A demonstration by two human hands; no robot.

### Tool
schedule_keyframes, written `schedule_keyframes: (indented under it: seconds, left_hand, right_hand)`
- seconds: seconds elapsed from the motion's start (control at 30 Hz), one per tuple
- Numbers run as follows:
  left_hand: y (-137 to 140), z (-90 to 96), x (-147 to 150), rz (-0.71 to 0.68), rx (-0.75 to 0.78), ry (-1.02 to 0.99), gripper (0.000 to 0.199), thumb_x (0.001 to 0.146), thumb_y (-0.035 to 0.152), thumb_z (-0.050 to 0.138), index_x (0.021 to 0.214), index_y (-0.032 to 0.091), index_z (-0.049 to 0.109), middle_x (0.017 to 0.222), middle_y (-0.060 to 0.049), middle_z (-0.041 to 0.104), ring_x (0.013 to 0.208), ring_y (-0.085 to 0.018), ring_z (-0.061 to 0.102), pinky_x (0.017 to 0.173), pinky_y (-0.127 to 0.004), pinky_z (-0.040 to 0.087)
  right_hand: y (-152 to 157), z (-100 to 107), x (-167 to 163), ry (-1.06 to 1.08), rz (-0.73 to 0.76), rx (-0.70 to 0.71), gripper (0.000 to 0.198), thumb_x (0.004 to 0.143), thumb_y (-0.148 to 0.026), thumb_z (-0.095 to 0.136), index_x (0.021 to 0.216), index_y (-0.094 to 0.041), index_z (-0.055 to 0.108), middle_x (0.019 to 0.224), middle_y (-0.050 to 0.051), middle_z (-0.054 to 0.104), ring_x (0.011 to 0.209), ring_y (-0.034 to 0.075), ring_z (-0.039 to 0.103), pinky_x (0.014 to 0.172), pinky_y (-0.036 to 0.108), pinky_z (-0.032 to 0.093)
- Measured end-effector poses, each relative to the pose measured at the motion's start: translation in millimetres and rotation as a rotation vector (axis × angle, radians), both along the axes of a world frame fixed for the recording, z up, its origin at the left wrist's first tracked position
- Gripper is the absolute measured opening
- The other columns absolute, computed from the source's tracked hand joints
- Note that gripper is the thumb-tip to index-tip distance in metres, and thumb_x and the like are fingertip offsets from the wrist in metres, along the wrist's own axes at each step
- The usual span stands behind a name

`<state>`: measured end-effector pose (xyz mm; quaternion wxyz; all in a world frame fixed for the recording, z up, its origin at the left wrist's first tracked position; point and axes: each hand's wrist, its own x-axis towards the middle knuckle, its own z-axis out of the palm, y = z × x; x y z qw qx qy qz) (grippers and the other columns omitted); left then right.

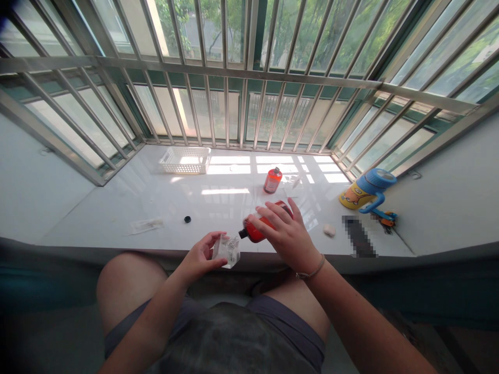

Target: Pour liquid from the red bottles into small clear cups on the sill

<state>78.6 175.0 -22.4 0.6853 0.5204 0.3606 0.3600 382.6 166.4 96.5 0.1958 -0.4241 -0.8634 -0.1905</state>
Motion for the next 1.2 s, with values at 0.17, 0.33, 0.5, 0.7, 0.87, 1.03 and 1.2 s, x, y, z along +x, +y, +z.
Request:
schedule_keyframes:
  seconds: [0.17, 0.33, 0.5, 0.7, 0.87, 1.03, 1.2]
  left_hand:
    - [-0.1, -0.3, 0.5, 0.001, -0.003, 0.012, 0.081, 0.072, 0.037, 0.098, 0.142, 0.025, 0.057, 0.149, -0.014, 0.062, 0.125, -0.032, 0.069, 0.107, -0.046, 0.057]
    - [-0.2, 0.4, 0.3, -0.002, 0.007, 0.029, 0.08, 0.073, 0.037, 0.098, 0.141, 0.025, 0.057, 0.149, -0.013, 0.062, 0.125, -0.032, 0.069, 0.107, -0.045, 0.057]
    - [-0.1, 1.6, -0.1, 0.001, 0.014, 0.05, 0.08, 0.073, 0.038, 0.098, 0.141, 0.025, 0.057, 0.148, -0.013, 0.063, 0.126, -0.032, 0.068, 0.107, -0.045, 0.056]
    - [0.0, 2.3, 0.0, -0.001, 0.029, 0.069, 0.08, 0.073, 0.04, 0.097, 0.141, 0.024, 0.057, 0.148, -0.013, 0.063, 0.125, -0.032, 0.068, 0.108, -0.046, 0.056]
    - [-0.1, 2.3, -0.2, 0.002, 0.034, 0.072, 0.079, 0.073, 0.04, 0.097, 0.141, 0.024, 0.057, 0.147, -0.013, 0.063, 0.126, -0.032, 0.067, 0.108, -0.046, 0.056]
    - [-0.2, 1.7, -0.2, 0.008, 0.036, 0.073, 0.079, 0.073, 0.041, 0.097, 0.14, 0.025, 0.058, 0.146, -0.012, 0.064, 0.125, -0.032, 0.068, 0.107, -0.045, 0.056]
    - [-0.6, 2.5, -0.2, 0.005, 0.047, 0.095, 0.079, 0.073, 0.041, 0.097, 0.14, 0.024, 0.058, 0.145, -0.013, 0.065, 0.124, -0.032, 0.068, 0.107, -0.046, 0.057]
  right_hand:
    - [1.1, 0.5, 0.1, -0.004, 0.005, 0.014, 0.051, 0.1, -0.007, 0.062, 0.145, -0.033, 0.063, 0.147, 0.004, 0.068, 0.141, 0.03, 0.058, 0.133, 0.065, 0.019]
    - [2.1, 1.1, 0.4, -0.007, 0.013, 0.026, 0.051, 0.101, -0.006, 0.061, 0.145, -0.032, 0.062, 0.147, 0.004, 0.068, 0.142, 0.03, 0.057, 0.133, 0.065, 0.019]
    - [2.4, 0.8, 0.2, -0.01, 0.009, 0.021, 0.051, 0.101, -0.007, 0.061, 0.146, -0.033, 0.062, 0.148, 0.003, 0.068, 0.142, 0.029, 0.057, 0.134, 0.065, 0.019]
    - [3.0, 0.3, 1.3, -0.022, 0.01, 0.022, 0.052, 0.102, -0.009, 0.061, 0.147, -0.034, 0.06, 0.149, 0.003, 0.067, 0.144, 0.029, 0.056, 0.134, 0.064, 0.017]
    - [2.7, 1.5, 1.2, -0.038, 0.013, 0.018, 0.054, 0.101, -0.006, 0.061, 0.148, -0.034, 0.06, 0.149, 0.003, 0.067, 0.144, 0.029, 0.056, 0.134, 0.065, 0.018]
    - [2.3, 1.4, 0.5, -0.029, 0.016, 0.016, 0.059, 0.099, -0.004, 0.061, 0.15, -0.036, 0.059, 0.148, 0.003, 0.068, 0.143, 0.029, 0.057, 0.134, 0.065, 0.019]
    - [3.0, 0.6, 0.8, -0.036, 0.02, 0.009, 0.058, 0.101, -0.007, 0.059, 0.151, -0.037, 0.057, 0.15, 0.003, 0.066, 0.145, 0.029, 0.055, 0.134, 0.066, 0.019]
